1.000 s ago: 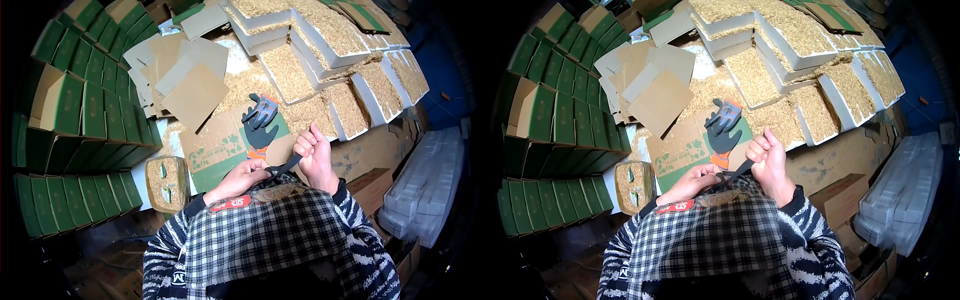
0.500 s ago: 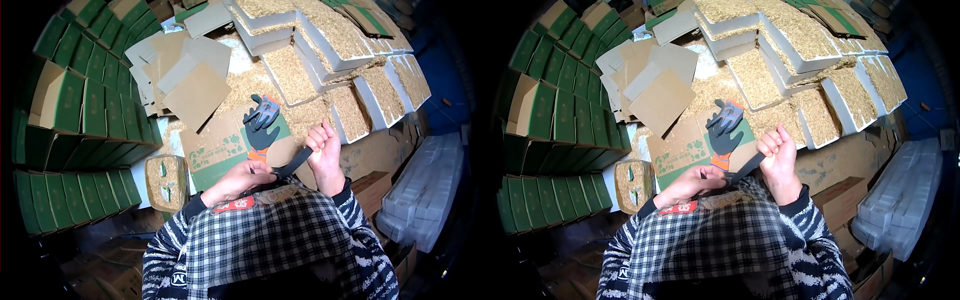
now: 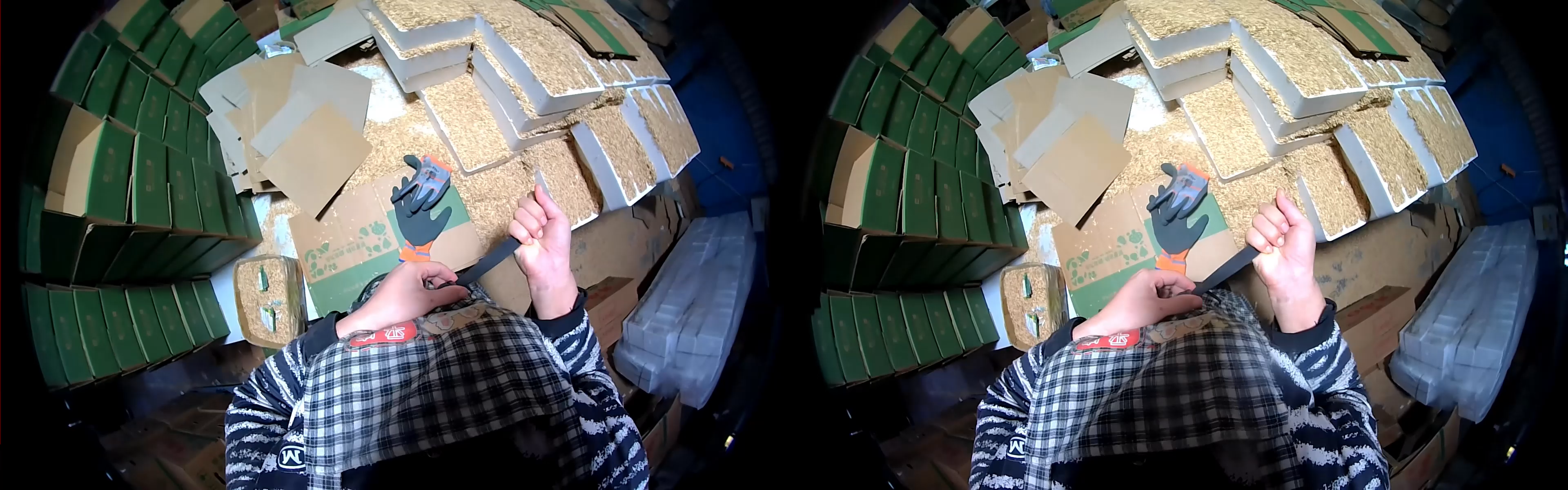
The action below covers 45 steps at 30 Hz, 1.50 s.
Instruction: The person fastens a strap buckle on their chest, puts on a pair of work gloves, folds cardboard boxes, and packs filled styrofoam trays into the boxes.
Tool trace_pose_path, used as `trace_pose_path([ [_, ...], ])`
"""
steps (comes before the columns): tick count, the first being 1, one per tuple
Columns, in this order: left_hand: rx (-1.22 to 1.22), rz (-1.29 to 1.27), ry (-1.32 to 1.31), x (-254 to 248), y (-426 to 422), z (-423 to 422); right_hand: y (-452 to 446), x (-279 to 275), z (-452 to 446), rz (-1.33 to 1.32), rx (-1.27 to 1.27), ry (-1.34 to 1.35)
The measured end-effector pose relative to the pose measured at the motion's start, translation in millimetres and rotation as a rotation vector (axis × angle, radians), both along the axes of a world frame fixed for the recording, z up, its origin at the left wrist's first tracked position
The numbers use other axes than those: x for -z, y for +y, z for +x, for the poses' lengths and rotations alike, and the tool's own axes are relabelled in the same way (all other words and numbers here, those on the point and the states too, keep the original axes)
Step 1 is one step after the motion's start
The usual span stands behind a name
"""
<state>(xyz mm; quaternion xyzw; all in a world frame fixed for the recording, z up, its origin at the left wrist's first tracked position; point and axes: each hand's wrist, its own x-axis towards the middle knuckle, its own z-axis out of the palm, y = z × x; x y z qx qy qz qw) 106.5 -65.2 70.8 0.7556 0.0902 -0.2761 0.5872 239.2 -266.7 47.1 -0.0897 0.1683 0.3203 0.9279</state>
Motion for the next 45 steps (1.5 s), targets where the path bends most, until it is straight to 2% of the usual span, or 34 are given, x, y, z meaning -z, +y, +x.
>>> trace_pose_path([
  [4, -0.083, -0.103, 0.01, 6.7, 1.5, -8.9, -22.7, -15.3, -12.4, -0.127, -0.139, 0.044],
  [7, -0.01, -0.06, -0.009, 7.5, 3.3, -11.2, -41.9, -15.6, -25.3, -0.25, -0.223, 0.006],
  [9, 0.021, -0.131, 0.032, 7.8, 2.1, -12.0, -50.5, -12.0, -33.5, -0.25, -0.263, 0.014],
  [11, 0.059, -0.095, 0.001, 9.3, 8.7, -8.9, -54.7, -5.2, -41.5, -0.436, -0.485, -0.065],
  [12, 0.096, -0.058, -0.033, 11.7, 14.2, -8.7, -55.7, -0.1, -47.9, -0.537, -0.577, -0.193],
  [13, -0.11, -0.104, -0.209, 26.3, 20.9, -8.7, -57.9, 1.3, -52.6, -0.524, -0.691, -0.219],
  [15, -0.639, -0.203, -0.132, 24.6, 52.8, -5.9, -48.8, -6.8, -61.0, -0.683, -0.918, -0.425],
  [16, -0.803, -0.39, -0.125, 24.7, 64.4, -7.0, -52.0, 15.3, -63.1, -0.762, -1.011, -0.652],
  [17, -0.964, -0.582, -0.124, 26.4, 74.6, -11.5, -48.0, 31.2, -58.4, -0.669, -0.979, -1.108],
  [18, -1.082, -0.614, -0.161, 29.4, 73.7, -9.8, -40.4, 22.8, -48.3, -0.633, -1.134, -1.03],
  [19, -1.116, -0.65, -0.186, 30.0, 77.6, -10.2, -30.3, 8.3, -36.4, -0.604, -1.287, -0.947],
  [21, -1.174, -0.697, -0.269, 26.4, 81.3, -9.4, 7.9, -14.6, -19.1, -0.733, -1.322, -1.007],
  [22, -1.201, -0.705, -0.286, 22.5, 81.6, -9.4, 31.7, -20.3, -18.4, -0.904, -1.235, -1.099],
  [23, -1.206, -0.69, -0.32, 16.3, 81.9, -9.3, 57.7, -24.6, -26.0, -0.912, -1.001, -1.369],
  [25, -1.232, -0.671, -0.374, 5.9, 83.2, -11.4, 101.2, -31.9, -41.0, -0.823, -0.999, -1.716],
  [27, -1.237, -0.683, -0.433, -1.7, 86.1, -17.0, 129.5, -36.3, -67.4, -0.769, -1.26, -1.749],
  [29, -1.266, -0.667, -0.47, -2.4, 91.2, -25.9, 152.7, -36.0, -81.6, -0.903, -1.533, -1.903],
  [31, -1.268, -0.681, -0.518, -2.9, 95.6, -36.2, 157.1, -34.9, -88.5, -0.818, -1.47, -1.748],
  [33, -1.31, -0.682, -0.508, -5.3, 97.7, -50.5, 156.1, -31.0, -93.4, -0.793, -1.461, -1.739],
  [35, -1.054, -0.45, -0.474, -2.4, 103.0, -70.1, 153.0, -29.5, -96.1, -0.777, -1.454, -1.722],
  [36, -0.922, -0.04, -0.626, 1.7, 98.1, -81.9, 151.4, -30.1, -97.4, -0.793, -1.41, -1.721],
  [37, -0.931, -0.039, -0.625, -0.6, 95.6, -97.2, 150.4, -30.9, -97.8, -0.81, -1.363, -1.719],
  [39, -0.427, 0.371, -0.594, -7.9, 91.2, -130.2, 146.8, -35.5, -94.6, -0.811, -1.384, -1.718],
  [41, -0.451, 0.285, -0.434, 1.8, 78.5, -155.0, 144.5, -35.8, -93.5, -0.82, -1.396, -1.713],
  [42, -0.344, 0.287, -0.264, -3.1, 75.9, -163.3, 143.1, -34.7, -94.8, -0.767, -1.376, -1.628],
  [43, -0.357, 0.189, -0.341, 8.7, 70.7, -173.0, 142.1, -33.8, -95.7, -0.716, -1.355, -1.545],
  [45, -0.342, 0.24, -0.412, 10.9, 65.4, -175.3, 139.2, -26.1, -98.9, -0.691, -1.307, -1.499],
])
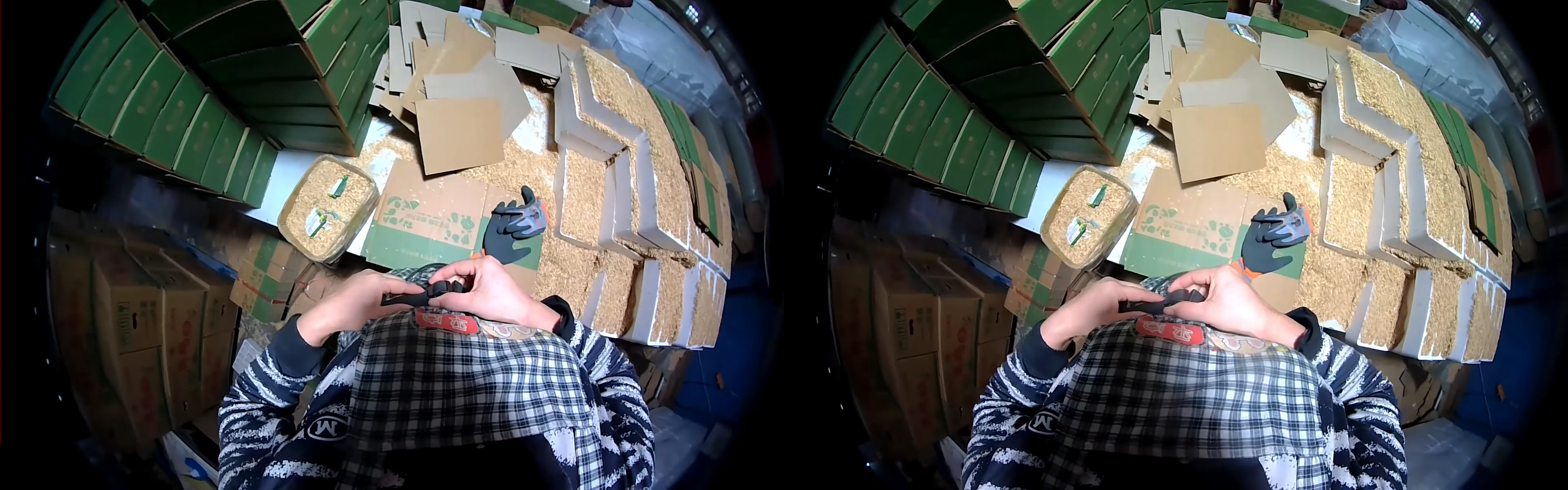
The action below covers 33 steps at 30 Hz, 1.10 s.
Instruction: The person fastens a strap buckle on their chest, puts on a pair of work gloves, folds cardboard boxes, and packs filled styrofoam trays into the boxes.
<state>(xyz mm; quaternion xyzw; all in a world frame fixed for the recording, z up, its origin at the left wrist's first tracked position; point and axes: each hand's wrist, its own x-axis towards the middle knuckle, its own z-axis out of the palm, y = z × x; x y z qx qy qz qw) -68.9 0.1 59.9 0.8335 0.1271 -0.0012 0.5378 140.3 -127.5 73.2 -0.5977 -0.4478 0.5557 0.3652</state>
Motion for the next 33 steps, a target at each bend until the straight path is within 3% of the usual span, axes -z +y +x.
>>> trace_pose_path([
  [3, -0.062, -0.105, -0.145, 13.9, -12.4, 1.2, -2.5, -3.0, -0.2, -0.009, 0.045, 0.067],
  [7, -0.055, -0.252, -0.123, 28.2, -9.1, 1.4, -5.8, -4.9, 1.8, -0.056, 0.041, 0.063],
  [10, -0.145, -0.36, 0.061, 20.3, -9.4, 3.5, -9.1, 4.6, 2.0, -0.093, 0.057, 0.132],
  [12, -0.321, -0.748, 0.255, 20.7, -9.2, 2.6, -10.0, 5.2, 0.9, -0.069, 0.073, 0.194],
  [16, -0.327, -0.783, 0.284, 25.9, -6.8, 5.0, -12.7, 10.4, 2.9, -0.073, 0.055, 0.202],
  [19, -0.216, -0.59, 0.311, 30.9, -9.1, 10.3, -12.6, -3.8, 2.1, -0.075, 0.061, 0.215],
  [27, -0.083, -0.844, -0.009, 60.7, -14.9, 16.9, -20.3, -0.7, 1.0, -0.002, 0.095, 0.265],
  [32, -0.154, -0.954, -0.003, 55.4, -19.0, 20.3, -18.6, 0.2, 7.9, 0.076, 0.053, 0.325],
  [33, -0.183, -1.045, -0.009, 58.9, -20.5, 20.3, -16.3, -5.3, 12.5, 0.098, -0.03, 0.146],
])
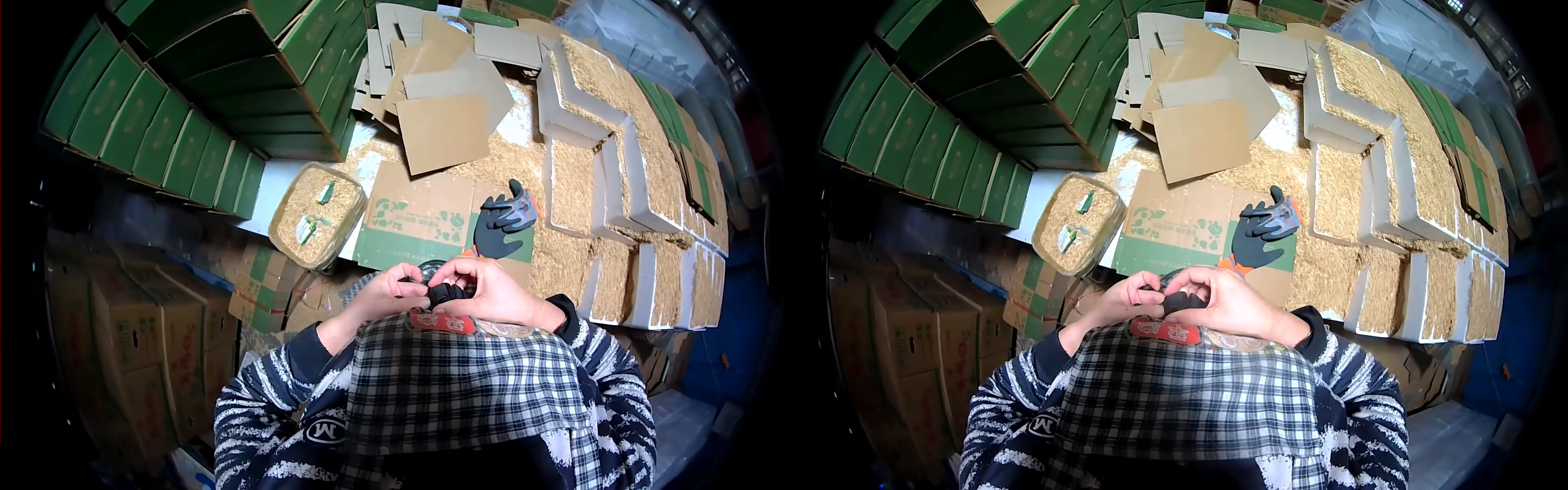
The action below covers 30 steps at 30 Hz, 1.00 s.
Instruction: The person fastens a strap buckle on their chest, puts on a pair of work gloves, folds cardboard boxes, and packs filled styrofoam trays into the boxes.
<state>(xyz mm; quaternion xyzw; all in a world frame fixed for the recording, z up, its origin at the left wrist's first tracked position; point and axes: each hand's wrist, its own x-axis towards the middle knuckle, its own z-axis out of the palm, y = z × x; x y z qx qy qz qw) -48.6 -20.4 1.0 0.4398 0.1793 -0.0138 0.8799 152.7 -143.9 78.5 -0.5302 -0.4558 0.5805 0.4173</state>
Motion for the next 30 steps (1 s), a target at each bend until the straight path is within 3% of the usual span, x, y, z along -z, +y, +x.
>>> trace_pose_path([
  [1, 0.005, -0.001, 0.001, -0.1, -1.4, -0.1, 2.7, -3.2, 4.5, 0.029, -0.074, -0.183],
  [5, -0.018, -0.132, 0.006, 13.5, 0.1, -4.4, 15.1, -4.8, 17.8, 0.424, -0.127, -0.402],
  [6, 0.018, -0.12, -0.037, 15.9, 1.9, -4.4, 16.9, -23.5, 16.2, 0.116, -0.187, -0.362],
  [13, 0.112, -0.043, 0.011, 12.6, 5.6, -6.0, 30.0, 2.3, 23.3, -0.048, -0.248, -0.124],
  [15, 0.083, -0.029, 0.055, 4.3, 4.4, -4.9, 27.6, -3.3, 17.1, -0.042, -0.199, -0.151],
  [17, 0.118, 0.01, 0.055, 1.9, 6.5, -5.3, 25.9, -18.1, 14.0, 0.293, -0.269, -0.616],
  [22, 0.145, 0.001, 0.085, -14.0, 7.6, -0.2, 28.6, -26.0, 10.8, 0.404, -0.27, -0.671],
  [25, 0.13, -0.079, 0.139, -26.7, 9.5, 2.3, 28.5, -21.7, 11.0, 0.429, -0.4, -0.787],
  [27, 0.148, 0.147, 0.285, -47.4, 12.6, 7.4, 23.9, -20.7, 9.8, 0.435, -0.283, -0.831],
  [28, 0.152, 0.144, 0.286, -52.5, 12.6, 9.7, 20.6, -19.6, 9.0, 0.43, -0.281, -0.829],
  [30, 0.142, 0.311, 0.284, -57.6, 10.9, 13.3, 12.5, -16.6, 7.3, 0.345, -0.07, -0.687],
])
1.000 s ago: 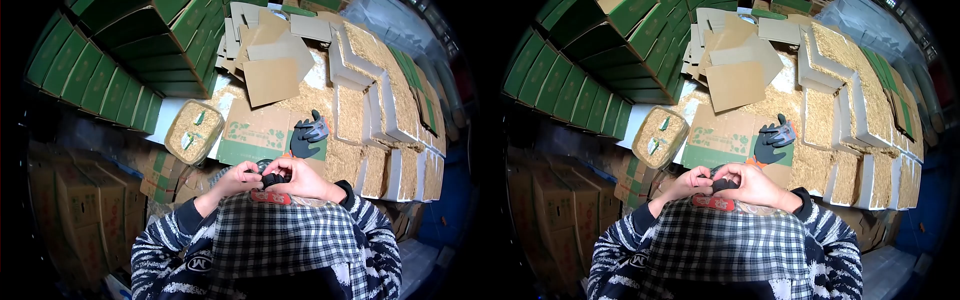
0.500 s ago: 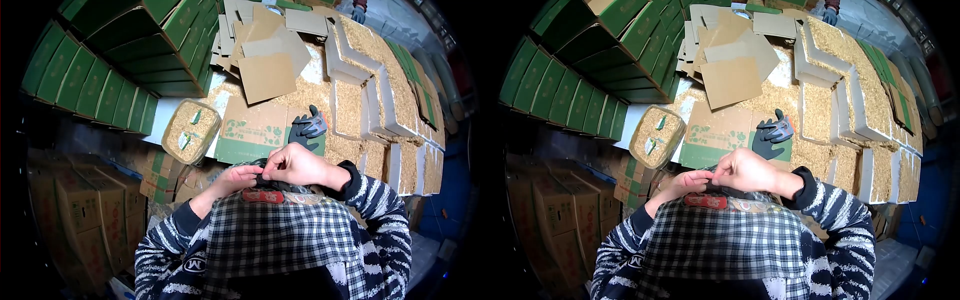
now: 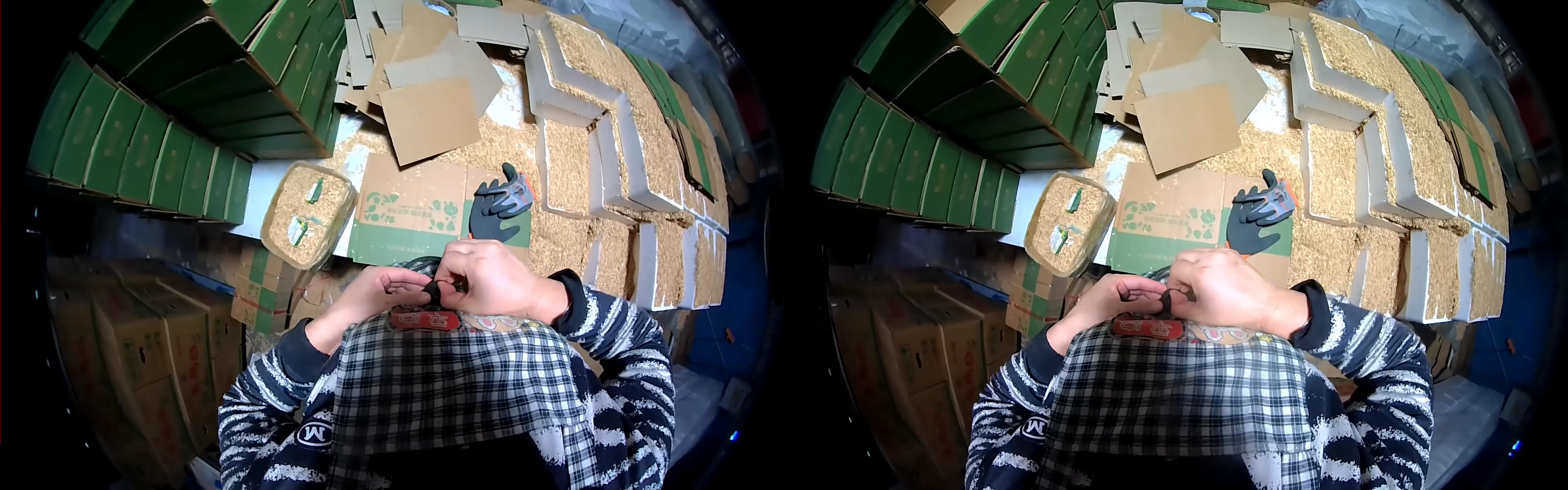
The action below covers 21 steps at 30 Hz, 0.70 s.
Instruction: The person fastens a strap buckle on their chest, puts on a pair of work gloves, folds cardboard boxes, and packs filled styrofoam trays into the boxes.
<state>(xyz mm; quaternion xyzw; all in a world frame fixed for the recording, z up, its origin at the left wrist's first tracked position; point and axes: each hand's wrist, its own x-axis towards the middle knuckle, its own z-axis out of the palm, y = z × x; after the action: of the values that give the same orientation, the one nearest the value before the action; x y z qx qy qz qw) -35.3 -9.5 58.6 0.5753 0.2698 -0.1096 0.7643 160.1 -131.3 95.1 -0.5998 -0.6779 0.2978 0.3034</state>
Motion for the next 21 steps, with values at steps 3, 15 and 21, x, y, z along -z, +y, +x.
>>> trace_pose_path([
  [3, -0.022, -0.033, -0.106, 7.9, -2.4, 2.9, -8.5, 12.5, -1.5, 0.011, 0.13, 0.146],
  [15, -0.118, 0.011, -0.103, 9.1, -16.0, 1.7, -15.1, 24.9, -4.8, 0.156, 0.16, 0.165],
  [21, -0.193, -0.015, -0.003, -1.7, -18.3, -6.7, -14.1, 25.4, -9.9, 0.109, 0.179, 0.208],
])
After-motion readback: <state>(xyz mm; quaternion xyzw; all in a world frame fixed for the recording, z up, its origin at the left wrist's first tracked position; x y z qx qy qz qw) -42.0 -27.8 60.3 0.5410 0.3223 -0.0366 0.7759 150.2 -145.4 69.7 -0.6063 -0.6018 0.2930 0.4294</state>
